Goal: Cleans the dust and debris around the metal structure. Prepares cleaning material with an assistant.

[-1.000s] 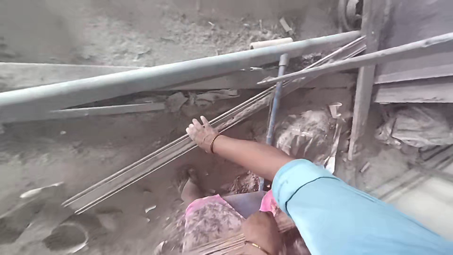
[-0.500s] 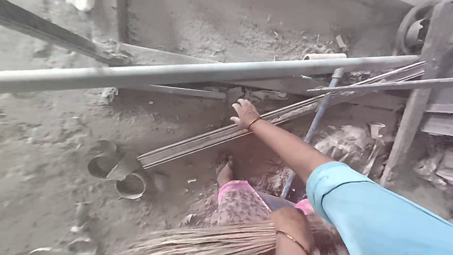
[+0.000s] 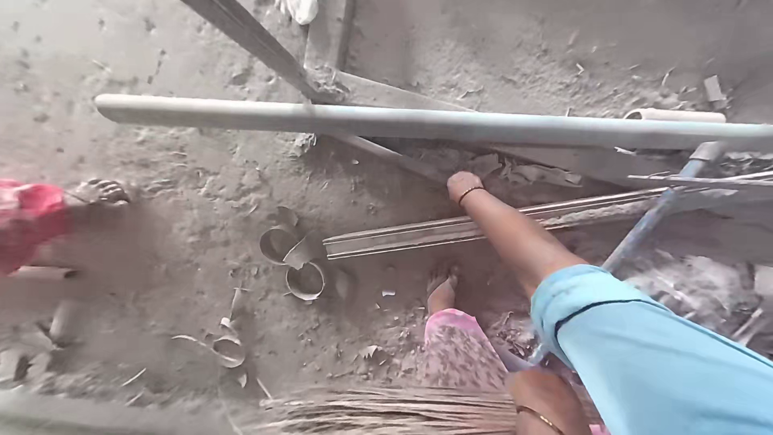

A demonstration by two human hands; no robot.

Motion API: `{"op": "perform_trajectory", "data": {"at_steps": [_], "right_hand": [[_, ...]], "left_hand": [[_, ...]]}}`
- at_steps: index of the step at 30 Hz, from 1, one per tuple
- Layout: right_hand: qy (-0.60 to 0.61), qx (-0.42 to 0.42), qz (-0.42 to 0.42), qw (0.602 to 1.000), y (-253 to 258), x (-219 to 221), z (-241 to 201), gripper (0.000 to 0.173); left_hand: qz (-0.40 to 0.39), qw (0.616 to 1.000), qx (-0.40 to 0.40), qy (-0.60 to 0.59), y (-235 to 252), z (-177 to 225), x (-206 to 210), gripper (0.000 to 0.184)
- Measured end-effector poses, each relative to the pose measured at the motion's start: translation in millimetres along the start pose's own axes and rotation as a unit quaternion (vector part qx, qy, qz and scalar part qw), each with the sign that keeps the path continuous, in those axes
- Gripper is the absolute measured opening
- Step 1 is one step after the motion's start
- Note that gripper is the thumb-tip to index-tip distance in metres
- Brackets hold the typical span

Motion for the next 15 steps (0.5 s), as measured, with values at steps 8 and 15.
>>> {"op": "perform_trajectory", "data": {"at_steps": [8,15], "right_hand": [[0.529,-0.089,-0.149,0.831,-84.2,21.9,-20.0,0.025],[0.49,-0.167,-0.136,0.845,-215.7,-2.4,36.0,0.025]], "left_hand": [[-0.058,0.984,-0.039,0.163,-4.4,41.7,0.6,0.047],[-0.043,0.973,-0.036,0.226,5.5,60.5,10.4,0.052]]}}
Point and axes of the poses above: each hand's wrist, its own y-axis towards the middle knuckle, its own x-axis out of the palm, z = x × y, the point moved 10 cm from there along y, towards the middle knuckle, and after that the axes turned 1 degree about y, right-handed, at the moved point
